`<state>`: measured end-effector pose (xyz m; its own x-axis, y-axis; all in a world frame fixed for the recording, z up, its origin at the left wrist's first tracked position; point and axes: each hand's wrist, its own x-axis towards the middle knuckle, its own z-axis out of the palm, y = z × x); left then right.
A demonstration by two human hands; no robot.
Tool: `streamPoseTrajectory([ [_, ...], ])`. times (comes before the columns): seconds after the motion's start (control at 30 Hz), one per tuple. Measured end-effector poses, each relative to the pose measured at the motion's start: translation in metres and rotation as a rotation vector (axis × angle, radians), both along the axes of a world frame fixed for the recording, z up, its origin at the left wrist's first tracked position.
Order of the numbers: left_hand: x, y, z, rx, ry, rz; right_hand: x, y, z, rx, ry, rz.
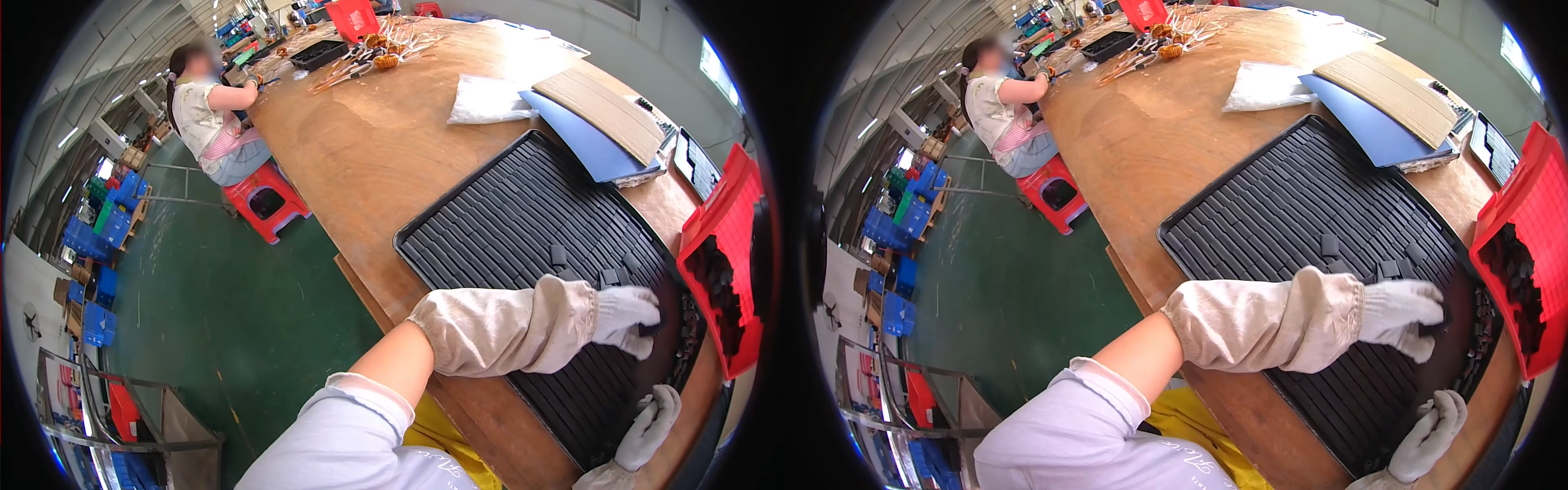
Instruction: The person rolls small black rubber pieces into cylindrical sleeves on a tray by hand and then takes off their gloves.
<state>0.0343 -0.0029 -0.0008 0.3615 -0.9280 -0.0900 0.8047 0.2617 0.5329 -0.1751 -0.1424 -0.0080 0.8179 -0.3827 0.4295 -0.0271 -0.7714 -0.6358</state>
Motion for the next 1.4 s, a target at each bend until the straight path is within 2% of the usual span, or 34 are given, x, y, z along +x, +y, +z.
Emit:
streamPoseTrajectory([
  [0.1,-0.02,-0.002,-0.002,0.107,-0.134,-0.136,-0.001,0.0,0.001,-0.003,-0.029,-0.059],
  [0.23,-0.037,0.003,0.002,0.1,-0.393,-0.264,0.002,0.009,0.003,-0.047,-0.104,-0.138],
  [0.27,-0.037,0.004,0.001,0.101,-0.391,-0.264,0.001,0.006,0.003,-0.047,-0.102,-0.138],
  [0.33,-0.038,0.006,-0.001,0.106,-0.436,-0.33,0.0,-0.001,0.004,-0.262,-0.008,-0.009],
  [0.37,-0.04,0.0,-0.011,0.025,-0.337,-0.338,-0.001,-0.002,0.003,-0.262,-0.006,-0.007],
  [0.47,-0.041,0.001,-0.01,-0.004,-0.303,-0.346,-0.002,-0.002,0.003,-0.291,-0.004,0.091],
  [0.57,-0.045,0.002,-0.003,0.071,-0.234,-0.323,-0.004,-0.006,-0.001,-0.265,-0.07,0.075],
  [0.63,-0.039,0.001,-0.003,0.051,-0.206,-0.35,-0.009,-0.01,-0.001,-0.213,-0.101,-0.065],
  [0.73,-0.039,0.01,0.014,0.079,-0.037,-0.315,-0.007,-0.007,0.001,-0.172,-0.149,-0.073],
  [0.8,-0.037,0.0,-0.003,0.089,-0.05,-0.363,-0.004,0.002,0.007,-0.147,-0.13,-0.042],
  [0.83,-0.035,-0.003,-0.02,0.034,-0.138,-0.352,0.0,0.008,0.013,-0.211,-0.139,-0.009],
  [0.9,-0.041,0.003,-0.004,0.071,-0.171,-0.282,0.006,0.017,0.018,-0.184,-0.184,-0.003],
  [0.93,-0.043,0.012,0.006,0.174,-0.126,-0.224,0.007,0.017,0.019,-0.164,-0.194,0.017],
  [0.97,-0.043,0.002,0.002,0.158,-0.118,-0.3,0.007,0.019,0.027,-0.24,-0.163,-0.03],
  [1.07,-0.03,0.008,0.009,0.263,-0.128,-0.324,0.007,0.018,0.025,-0.114,-0.189,-0.033],
  [1.2,-0.033,0.011,0.005,0.213,-0.205,-0.353,0.005,0.018,0.023,-0.122,-0.172,-0.049],
  [1.3,-0.039,0.011,0.015,0.248,-0.217,-0.29,0.004,0.018,0.025,-0.104,-0.144,-0.048],
  [1.37,-0.042,0.009,0.025,0.397,-0.784,-0.241,0.005,0.018,0.024,-0.099,-0.138,-0.043],
  [1.4,-0.042,0.009,0.024,0.402,-0.786,-0.236,0.005,0.018,0.023,-0.118,-0.129,-0.035],
])
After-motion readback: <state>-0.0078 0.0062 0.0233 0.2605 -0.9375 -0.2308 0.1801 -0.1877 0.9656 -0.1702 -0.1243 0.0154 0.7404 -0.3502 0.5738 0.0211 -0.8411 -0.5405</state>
